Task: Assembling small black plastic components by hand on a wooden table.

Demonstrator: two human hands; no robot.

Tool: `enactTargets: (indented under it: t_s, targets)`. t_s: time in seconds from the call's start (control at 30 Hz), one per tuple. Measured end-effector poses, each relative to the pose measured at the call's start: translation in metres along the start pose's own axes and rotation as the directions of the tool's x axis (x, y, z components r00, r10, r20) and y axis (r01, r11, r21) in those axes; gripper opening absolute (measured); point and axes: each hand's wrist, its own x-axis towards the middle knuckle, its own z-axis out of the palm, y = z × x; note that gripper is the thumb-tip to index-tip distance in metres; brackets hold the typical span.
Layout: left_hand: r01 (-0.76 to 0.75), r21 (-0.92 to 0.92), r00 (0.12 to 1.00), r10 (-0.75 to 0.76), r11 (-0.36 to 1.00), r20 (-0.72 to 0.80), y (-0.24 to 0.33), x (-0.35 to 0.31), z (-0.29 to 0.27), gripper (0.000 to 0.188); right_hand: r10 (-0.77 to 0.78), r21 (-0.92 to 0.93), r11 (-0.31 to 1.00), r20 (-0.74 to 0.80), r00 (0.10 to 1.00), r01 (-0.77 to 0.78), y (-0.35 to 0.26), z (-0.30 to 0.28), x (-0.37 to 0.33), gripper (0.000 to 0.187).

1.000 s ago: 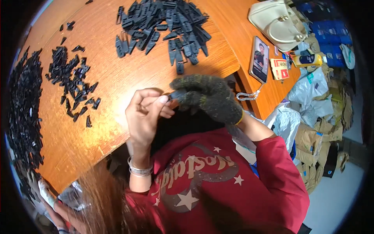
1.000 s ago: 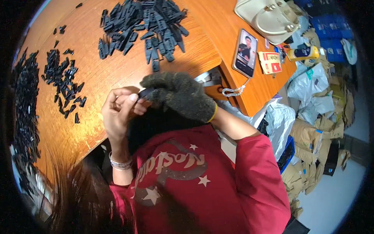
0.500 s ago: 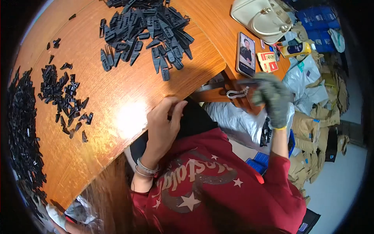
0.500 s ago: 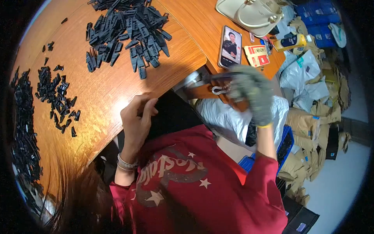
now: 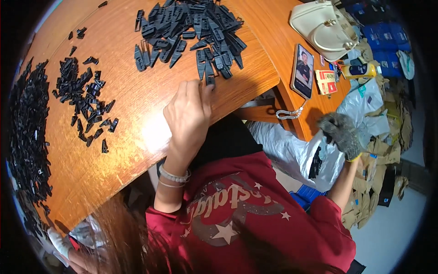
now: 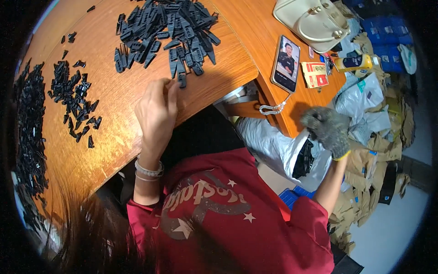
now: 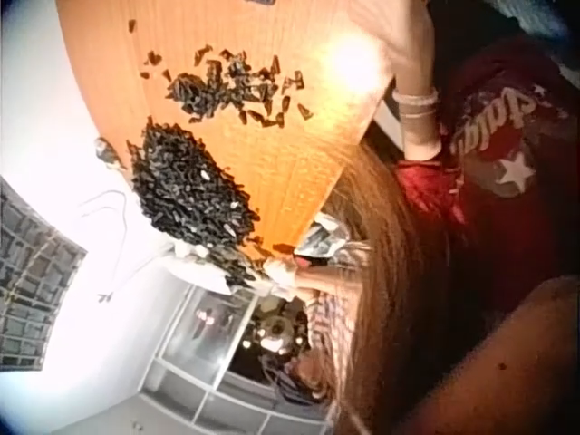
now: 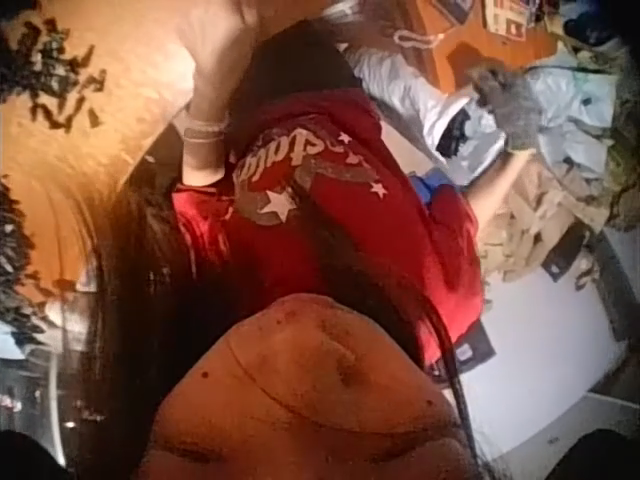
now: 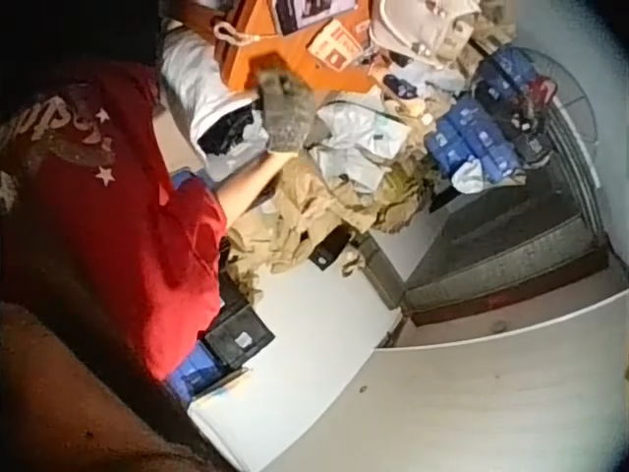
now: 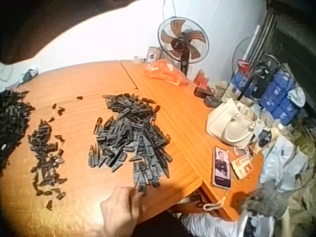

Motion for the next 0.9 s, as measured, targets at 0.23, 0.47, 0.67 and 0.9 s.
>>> enactTargets:
  t_s: [0.23, 0.47, 0.67, 0.9]
  targets:
    - [0.085, 0.09, 0.989, -0.095, 0.992, 0.111, 0.002, 0.012, 0.01, 0.029, -0.639, 0.01, 0.756, 0.229, 0.734, 0.655, -0.07, 0.088, 0.056, 0.02]
    - [0.259, -0.165, 0.954, -0.225, 0.952, 0.2, -0.012, -0.008, -0.018, 0.026, -0.45, 0.271, 0.891, 0.409, 0.794, 0.365, -0.142, 0.121, 0.05, 0.029]
    - [0.704, -0.648, 0.708, -0.344, 0.29, 0.616, -0.007, -0.027, -0.045, 0.023, -0.648, 0.78, 0.599, 0.343, 0.68, 0.178, -0.175, 0.143, 0.038, 0.034]
    - [0.327, 0.302, 0.914, -0.219, 0.895, -0.343, -0.058, -0.038, -0.103, 0.01, -0.497, 0.725, 0.689, 0.489, 0.717, -0.017, -0.188, 0.138, 0.046, 0.032]
